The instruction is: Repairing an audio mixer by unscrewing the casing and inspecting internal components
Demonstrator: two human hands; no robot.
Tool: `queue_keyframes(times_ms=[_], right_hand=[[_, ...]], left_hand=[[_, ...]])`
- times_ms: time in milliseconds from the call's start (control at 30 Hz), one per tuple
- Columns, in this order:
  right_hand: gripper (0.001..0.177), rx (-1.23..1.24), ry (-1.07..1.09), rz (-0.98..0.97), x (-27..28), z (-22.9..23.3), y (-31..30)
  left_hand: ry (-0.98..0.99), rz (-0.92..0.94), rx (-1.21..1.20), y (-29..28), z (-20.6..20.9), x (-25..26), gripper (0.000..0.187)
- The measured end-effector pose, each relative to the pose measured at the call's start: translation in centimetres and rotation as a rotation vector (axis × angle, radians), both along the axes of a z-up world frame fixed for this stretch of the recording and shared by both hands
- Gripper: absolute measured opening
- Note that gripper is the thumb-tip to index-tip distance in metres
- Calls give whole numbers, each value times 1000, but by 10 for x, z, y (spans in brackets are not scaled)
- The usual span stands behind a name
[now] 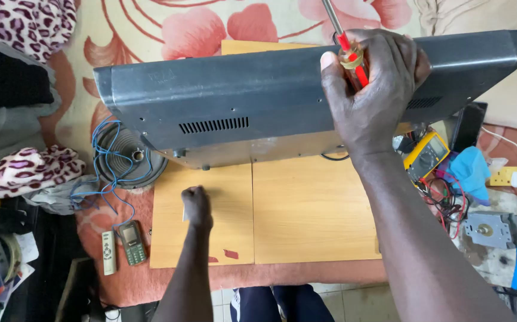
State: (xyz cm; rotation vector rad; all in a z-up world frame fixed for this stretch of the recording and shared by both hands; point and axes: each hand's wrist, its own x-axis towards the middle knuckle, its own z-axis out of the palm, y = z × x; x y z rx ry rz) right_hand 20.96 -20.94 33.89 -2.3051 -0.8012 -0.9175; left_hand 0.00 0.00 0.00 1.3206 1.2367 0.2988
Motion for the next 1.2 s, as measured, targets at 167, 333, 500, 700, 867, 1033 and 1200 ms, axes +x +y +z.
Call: queue_keyframes(times_ms=[167, 333, 500, 700, 867, 1033, 1200], right_hand=[[20, -3, -19, 0, 1, 1, 1], [20, 1, -19, 11, 1, 0, 1], [22, -9, -5, 2, 0, -2, -1], [24, -25, -21, -6, -1, -4, -2], [20, -22, -30, 1, -2, -3, -2], [21, -28, -43, 2, 0, -5, -3], [21, -28, -50, -16, 2, -6, -4]], left_hand=[[45, -5, 149, 84, -27, -80, 15], [551, -214, 656, 131, -46, -130, 30], [699, -323, 728, 143, -75, -148, 30], [726, -490, 917, 134, -70, -150, 35], [639, -463, 913, 128, -53, -148, 26], [576, -429, 838, 102, 0, -141, 37], [306, -207, 1225, 48, 92, -101, 27]])
